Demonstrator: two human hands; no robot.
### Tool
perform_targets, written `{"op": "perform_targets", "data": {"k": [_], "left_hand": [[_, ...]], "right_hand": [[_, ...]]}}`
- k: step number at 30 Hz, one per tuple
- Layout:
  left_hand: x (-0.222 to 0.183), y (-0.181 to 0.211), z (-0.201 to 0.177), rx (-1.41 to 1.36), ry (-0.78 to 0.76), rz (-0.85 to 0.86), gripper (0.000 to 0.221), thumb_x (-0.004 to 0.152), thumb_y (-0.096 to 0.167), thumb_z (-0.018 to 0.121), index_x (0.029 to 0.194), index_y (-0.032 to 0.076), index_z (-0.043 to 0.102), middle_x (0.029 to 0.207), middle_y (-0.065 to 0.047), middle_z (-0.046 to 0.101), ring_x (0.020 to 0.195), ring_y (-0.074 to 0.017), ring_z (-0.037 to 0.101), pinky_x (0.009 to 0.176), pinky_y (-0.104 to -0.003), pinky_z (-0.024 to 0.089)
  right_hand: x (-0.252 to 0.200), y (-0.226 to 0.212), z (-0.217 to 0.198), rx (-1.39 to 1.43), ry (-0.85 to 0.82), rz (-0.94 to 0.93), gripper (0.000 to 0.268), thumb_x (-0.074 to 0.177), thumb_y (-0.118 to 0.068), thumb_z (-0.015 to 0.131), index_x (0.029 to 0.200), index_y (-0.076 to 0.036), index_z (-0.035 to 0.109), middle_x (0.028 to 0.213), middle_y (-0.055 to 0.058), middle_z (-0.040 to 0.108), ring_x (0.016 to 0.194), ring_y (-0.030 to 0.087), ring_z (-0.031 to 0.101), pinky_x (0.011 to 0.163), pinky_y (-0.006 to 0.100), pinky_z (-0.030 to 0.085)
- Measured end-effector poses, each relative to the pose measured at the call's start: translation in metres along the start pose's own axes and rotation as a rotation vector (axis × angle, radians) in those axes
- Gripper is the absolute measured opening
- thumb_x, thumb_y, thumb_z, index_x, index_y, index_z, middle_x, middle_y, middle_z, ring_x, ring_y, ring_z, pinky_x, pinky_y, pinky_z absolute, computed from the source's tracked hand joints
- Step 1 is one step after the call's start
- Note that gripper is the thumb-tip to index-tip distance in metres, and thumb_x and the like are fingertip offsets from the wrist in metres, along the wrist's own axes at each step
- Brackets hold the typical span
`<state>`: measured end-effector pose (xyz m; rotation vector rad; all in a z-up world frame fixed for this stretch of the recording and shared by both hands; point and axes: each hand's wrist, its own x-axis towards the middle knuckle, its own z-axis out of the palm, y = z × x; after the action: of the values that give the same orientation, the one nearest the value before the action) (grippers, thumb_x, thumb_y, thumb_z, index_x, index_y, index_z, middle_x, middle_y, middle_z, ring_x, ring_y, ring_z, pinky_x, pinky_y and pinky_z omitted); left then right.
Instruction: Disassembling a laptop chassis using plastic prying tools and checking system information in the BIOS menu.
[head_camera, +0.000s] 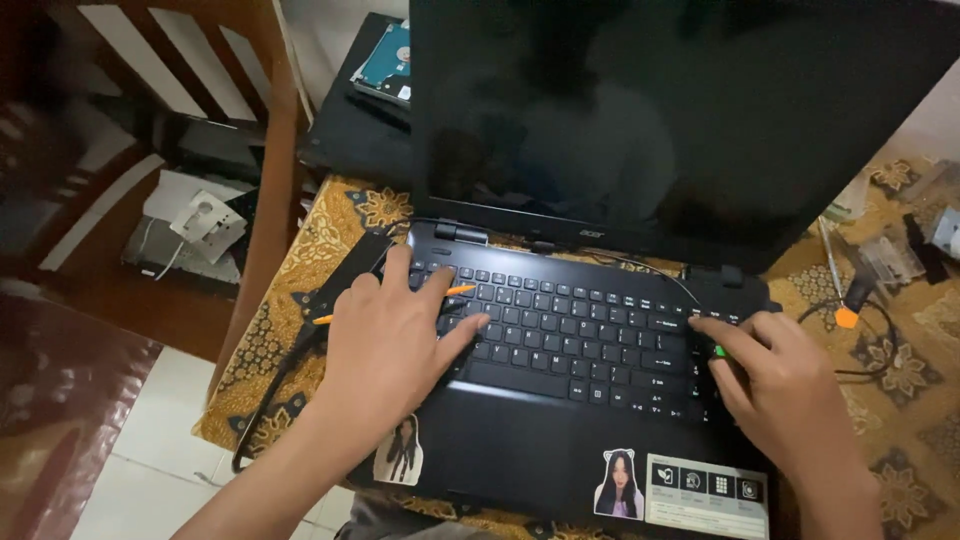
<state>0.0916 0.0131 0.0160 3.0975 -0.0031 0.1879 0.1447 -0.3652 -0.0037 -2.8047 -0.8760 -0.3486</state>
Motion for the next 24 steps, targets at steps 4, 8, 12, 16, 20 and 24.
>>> {"op": "perform_targets", "data": {"k": [4, 8, 12, 16, 20, 24], "left_hand": [[0.006, -0.001, -0.006, 0.01, -0.069, -0.001, 0.065, 0.094, 0.074, 0.054, 0.133, 0.023, 0.067, 0.142, -0.024, 0.055, 0.094, -0.0448, 0.07, 0.076, -0.05, 0.058], [0.009, -0.001, -0.006, 0.01, -0.001, 0.035, 0.059, 0.095, 0.071, 0.058, 0.124, 0.021, 0.072, 0.126, -0.021, 0.061, 0.076, -0.039, 0.072, 0.064, -0.044, 0.059], [0.011, 0.0, -0.01, -0.029, -0.057, 0.006, 0.058, 0.097, 0.068, 0.057, 0.125, 0.02, 0.073, 0.126, -0.021, 0.061, 0.084, -0.0377, 0.073, 0.07, -0.043, 0.06], [0.01, 0.0, -0.009, -0.034, -0.076, -0.016, 0.058, 0.096, 0.067, 0.059, 0.129, 0.021, 0.071, 0.13, -0.021, 0.061, 0.094, -0.0383, 0.073, 0.075, -0.044, 0.062], [0.009, -0.002, -0.009, -0.044, -0.048, 0.021, 0.052, 0.097, 0.062, 0.06, 0.125, 0.019, 0.072, 0.124, -0.021, 0.061, 0.081, -0.0393, 0.072, 0.067, -0.046, 0.06], [0.014, -0.004, -0.015, -0.068, -0.094, 0.03, 0.047, 0.097, 0.056, 0.065, 0.124, 0.018, 0.073, 0.109, -0.018, 0.061, 0.066, -0.0373, 0.073, 0.056, -0.043, 0.06]], "right_hand": [[-0.001, -0.001, -0.001, -0.035, -0.04, 0.009, 0.035, 0.092, -0.008, 0.066, 0.127, -0.012, 0.072, 0.077, 0.007, 0.05, 0.076, 0.025, 0.052, 0.069, 0.038, 0.044], [0.0, -0.006, -0.006, -0.01, -0.028, 0.006, 0.035, 0.092, -0.006, 0.066, 0.126, -0.011, 0.072, 0.078, 0.007, 0.051, 0.074, 0.024, 0.051, 0.068, 0.037, 0.043], [0.001, -0.005, -0.006, 0.015, -0.05, 0.023, 0.036, 0.091, -0.006, 0.066, 0.126, -0.01, 0.072, 0.077, 0.007, 0.051, 0.073, 0.024, 0.05, 0.065, 0.037, 0.042], [0.0, -0.003, -0.004, 0.004, -0.06, 0.028, 0.036, 0.091, -0.008, 0.065, 0.127, -0.012, 0.073, 0.078, 0.007, 0.052, 0.075, 0.025, 0.053, 0.067, 0.038, 0.045], [-0.001, -0.005, -0.005, -0.006, -0.051, 0.005, 0.035, 0.092, -0.007, 0.064, 0.126, -0.012, 0.072, 0.08, 0.007, 0.053, 0.076, 0.024, 0.053, 0.068, 0.037, 0.045], [-0.002, -0.005, -0.006, -0.003, -0.063, 0.028, 0.037, 0.092, -0.007, 0.065, 0.128, -0.011, 0.072, 0.08, 0.007, 0.053, 0.077, 0.024, 0.053, 0.068, 0.037, 0.046]]}}
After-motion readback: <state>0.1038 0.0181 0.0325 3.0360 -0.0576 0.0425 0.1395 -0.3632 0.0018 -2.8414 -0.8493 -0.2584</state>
